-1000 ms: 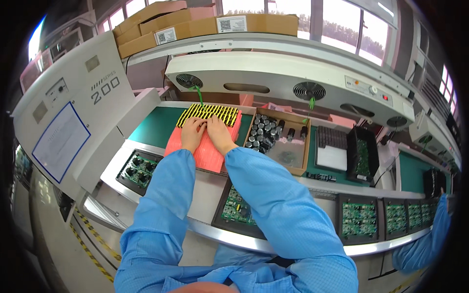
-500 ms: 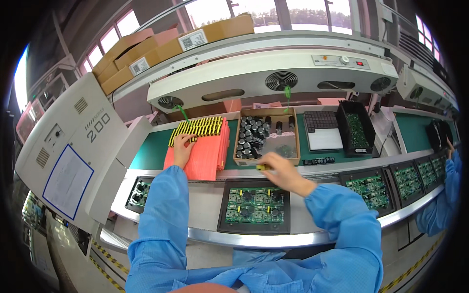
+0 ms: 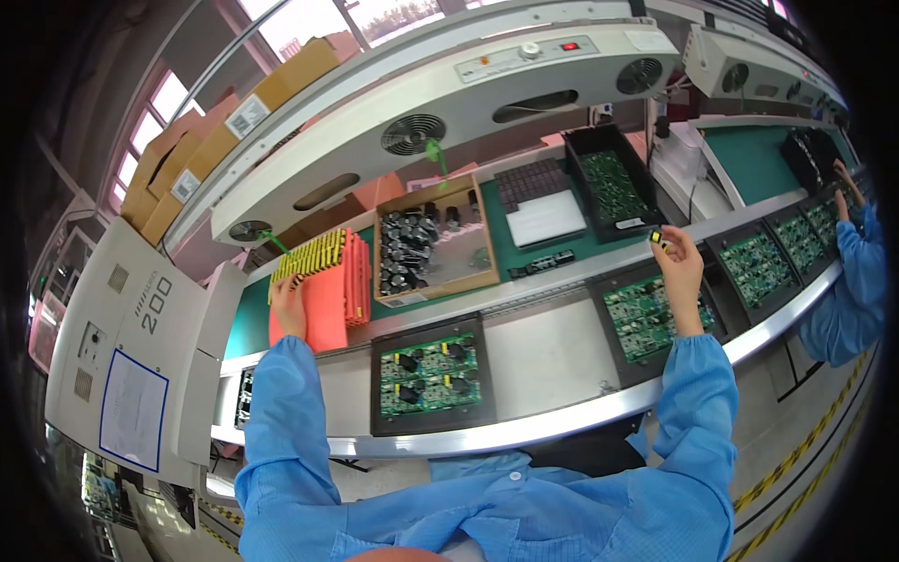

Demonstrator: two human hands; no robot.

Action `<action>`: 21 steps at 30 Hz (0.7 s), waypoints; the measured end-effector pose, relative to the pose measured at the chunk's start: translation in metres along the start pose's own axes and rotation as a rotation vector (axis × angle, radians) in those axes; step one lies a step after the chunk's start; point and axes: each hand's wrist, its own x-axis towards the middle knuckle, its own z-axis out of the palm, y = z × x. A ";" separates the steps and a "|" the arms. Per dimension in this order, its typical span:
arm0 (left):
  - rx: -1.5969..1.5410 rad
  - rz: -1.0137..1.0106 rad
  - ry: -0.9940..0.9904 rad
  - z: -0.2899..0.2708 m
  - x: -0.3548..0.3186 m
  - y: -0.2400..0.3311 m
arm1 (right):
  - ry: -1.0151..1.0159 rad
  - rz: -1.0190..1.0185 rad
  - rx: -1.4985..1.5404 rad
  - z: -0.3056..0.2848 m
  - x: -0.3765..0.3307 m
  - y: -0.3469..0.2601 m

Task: Manually attaching components to printed circuit boards at an assembly line station.

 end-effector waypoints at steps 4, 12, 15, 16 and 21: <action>-0.335 -0.157 0.062 0.005 0.007 0.088 | 0.009 -0.033 -0.007 -0.042 0.040 0.028; -0.783 -0.033 -0.679 0.069 -0.011 0.364 | -0.306 -0.139 -0.471 -0.084 0.050 0.043; -0.788 0.250 -0.762 0.105 -0.022 0.429 | -0.465 -0.108 -0.414 -0.077 0.042 0.038; -0.747 0.266 -0.819 0.116 -0.027 0.448 | -0.541 -0.055 -0.431 -0.077 0.039 0.027; -0.753 0.394 -0.979 0.157 -0.045 0.499 | -0.652 0.023 -0.534 -0.082 0.024 0.021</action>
